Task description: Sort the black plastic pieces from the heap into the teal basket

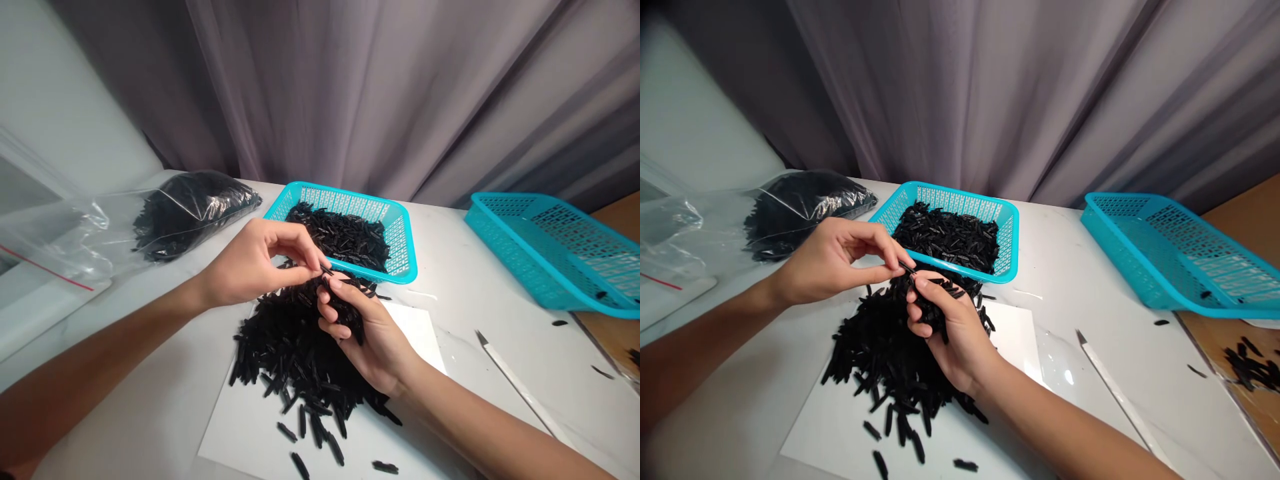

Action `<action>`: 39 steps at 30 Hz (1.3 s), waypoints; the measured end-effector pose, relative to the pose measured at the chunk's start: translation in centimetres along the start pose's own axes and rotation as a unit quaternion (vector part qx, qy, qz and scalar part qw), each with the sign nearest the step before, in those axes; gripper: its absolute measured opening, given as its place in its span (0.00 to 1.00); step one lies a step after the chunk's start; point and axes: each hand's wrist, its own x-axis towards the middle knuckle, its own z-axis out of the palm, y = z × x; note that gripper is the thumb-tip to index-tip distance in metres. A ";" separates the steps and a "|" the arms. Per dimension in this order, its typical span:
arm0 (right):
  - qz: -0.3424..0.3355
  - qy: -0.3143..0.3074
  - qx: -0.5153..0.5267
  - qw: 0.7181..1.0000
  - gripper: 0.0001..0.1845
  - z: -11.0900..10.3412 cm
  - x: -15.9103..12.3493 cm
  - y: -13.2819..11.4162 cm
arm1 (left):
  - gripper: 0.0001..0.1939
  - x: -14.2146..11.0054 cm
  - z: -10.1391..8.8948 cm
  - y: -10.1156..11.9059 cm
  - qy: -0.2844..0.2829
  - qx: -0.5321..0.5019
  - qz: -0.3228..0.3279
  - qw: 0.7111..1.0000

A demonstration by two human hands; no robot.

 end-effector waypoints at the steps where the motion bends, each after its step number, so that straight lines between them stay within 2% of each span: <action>1: -0.001 -0.003 -0.001 1.000 0.05 0.0 0.0 0.0 | 0.05 0.0 0.1 0.0 0.000 0.012 0.007 1.000; 4: -0.004 -0.005 -0.003 1.000 0.05 -0.1 0.0 0.1 | 0.05 0.0 0.3 -0.1 0.016 0.096 0.059 0.993; 8: -0.007 -0.008 -0.001 1.000 0.06 -0.2 0.0 0.1 | 0.04 -0.1 0.3 -0.5 0.050 0.193 0.185 0.962; 12: -0.008 -0.015 -0.003 1.000 0.05 -0.2 -0.1 0.1 | 0.06 -0.1 -0.2 -0.8 -0.004 0.221 0.280 0.934; 16: -0.011 -0.023 -0.005 1.000 0.05 -0.3 -0.1 0.1 | 0.07 0.0 -0.4 -1.0 -0.035 0.217 0.317 0.923; 18: -0.012 -0.024 -0.009 1.000 0.05 -0.3 0.0 0.1 | 0.06 0.0 -0.5 -1.0 -0.037 0.212 0.301 0.929; 24: -0.017 -0.025 -0.010 0.999 0.05 -0.4 -0.1 0.2 | 0.05 0.1 -0.5 -0.5 0.012 0.210 0.169 0.963; 31: -0.018 -0.027 -0.010 0.999 0.04 -0.3 -0.1 0.1 | 0.01 0.2 -0.6 0.1 -0.002 0.184 0.053 0.981; 39: -0.023 -0.032 -0.007 0.999 0.04 -0.5 0.0 0.3 | 0.03 0.2 -1.0 0.4 -0.030 0.185 -0.004 0.982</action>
